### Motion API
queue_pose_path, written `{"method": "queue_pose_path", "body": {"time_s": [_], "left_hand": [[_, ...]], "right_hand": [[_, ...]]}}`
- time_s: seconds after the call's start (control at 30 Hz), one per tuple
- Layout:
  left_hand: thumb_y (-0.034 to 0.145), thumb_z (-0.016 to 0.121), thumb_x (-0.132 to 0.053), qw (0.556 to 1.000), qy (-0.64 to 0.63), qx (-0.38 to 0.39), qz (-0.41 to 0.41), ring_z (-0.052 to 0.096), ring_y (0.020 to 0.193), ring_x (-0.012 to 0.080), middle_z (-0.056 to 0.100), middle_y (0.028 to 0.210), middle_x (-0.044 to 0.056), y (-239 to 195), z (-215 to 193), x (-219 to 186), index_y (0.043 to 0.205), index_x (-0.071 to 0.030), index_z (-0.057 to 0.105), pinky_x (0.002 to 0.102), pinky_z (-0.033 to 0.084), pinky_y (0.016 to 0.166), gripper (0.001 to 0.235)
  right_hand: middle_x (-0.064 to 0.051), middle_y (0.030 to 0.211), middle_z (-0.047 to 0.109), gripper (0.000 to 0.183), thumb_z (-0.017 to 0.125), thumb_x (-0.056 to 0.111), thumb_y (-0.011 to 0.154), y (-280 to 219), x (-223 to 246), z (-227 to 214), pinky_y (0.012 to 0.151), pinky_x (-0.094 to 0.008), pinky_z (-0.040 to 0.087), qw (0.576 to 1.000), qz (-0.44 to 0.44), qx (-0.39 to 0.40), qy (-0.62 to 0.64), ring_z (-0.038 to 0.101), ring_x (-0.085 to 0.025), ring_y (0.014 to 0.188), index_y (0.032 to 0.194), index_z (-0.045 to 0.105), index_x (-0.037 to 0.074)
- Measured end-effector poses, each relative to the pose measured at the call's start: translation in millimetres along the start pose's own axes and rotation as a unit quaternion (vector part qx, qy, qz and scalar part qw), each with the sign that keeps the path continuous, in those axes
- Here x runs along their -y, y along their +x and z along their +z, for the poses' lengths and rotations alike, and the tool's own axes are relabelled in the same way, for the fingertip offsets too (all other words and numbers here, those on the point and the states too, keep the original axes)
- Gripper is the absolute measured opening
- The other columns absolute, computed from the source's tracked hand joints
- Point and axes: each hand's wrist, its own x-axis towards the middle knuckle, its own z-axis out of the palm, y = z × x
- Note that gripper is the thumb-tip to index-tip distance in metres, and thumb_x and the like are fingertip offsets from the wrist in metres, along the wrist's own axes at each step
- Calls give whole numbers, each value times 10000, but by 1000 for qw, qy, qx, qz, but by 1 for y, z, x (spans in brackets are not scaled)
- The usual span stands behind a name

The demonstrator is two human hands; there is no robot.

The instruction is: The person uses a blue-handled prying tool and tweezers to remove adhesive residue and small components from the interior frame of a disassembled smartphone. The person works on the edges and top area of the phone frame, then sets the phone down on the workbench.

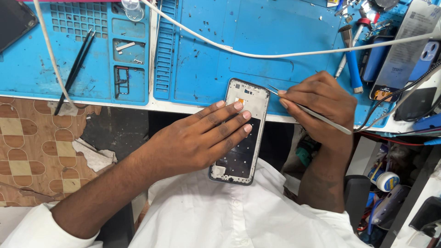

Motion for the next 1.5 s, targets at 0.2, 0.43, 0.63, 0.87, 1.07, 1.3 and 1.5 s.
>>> {"method": "queue_pose_path", "body": {"time_s": [0.2,0.43,0.63,0.87,1.07,1.3,1.5], "left_hand": [[981,619,-236,1000,8,7,-2,482,1435,276,542,1511,140,0,0,-1,1422,-41,562,442,382,1227,486],[1002,620,-271,1000,28,-5,8,490,1426,284,561,1488,152,0,1,0,1423,-42,571,446,389,1215,482],[1011,612,-272,999,46,1,7,489,1429,276,556,1501,150,1,-1,-3,1430,-40,566,443,392,1217,482],[987,609,-259,998,54,11,7,482,1441,271,543,1513,138,4,-5,-5,1439,-40,557,434,390,1219,505],[990,604,-270,999,44,17,8,481,1435,276,543,1507,150,3,-2,-4,1440,-34,551,444,392,1215,511],[1026,575,-304,998,69,-4,10,508,1424,268,564,1495,147,1,-1,-4,1437,-57,553,441,417,1206,480],[1070,545,-312,993,108,-36,19,565,1382,290,579,1458,157,4,0,-6,1432,-127,556,442,454,1185,407]], "right_hand": [[-78,980,751,203,868,46,870,22,-1,17,761,-320,523,998,-57,22,0,670,-210,900,1051,779,25],[-82,974,754,187,865,68,888,40,11,16,735,-328,510,996,-74,57,-10,658,-217,873,1048,780,21],[-93,949,744,167,852,65,897,26,26,-16,698,-325,505,992,-15,90,-89,670,-218,865,1039,777,18],[-87,982,753,143,847,35,910,6,14,-14,695,-286,511,998,18,37,-46,677,-198,886,1035,778,27],[-84,966,742,203,862,38,873,9,2,1,707,-297,500,1000,-12,25,-9,657,-203,861,1056,776,25],[-83,1001,753,211,864,54,892,41,12,17,748,-326,506,995,-78,61,-8,654,-215,888,1081,772,28],[-84,974,739,220,859,58,881,34,22,2,742,-329,511,995,-41,76,-59,649,-226,883,1085,783,21]]}}
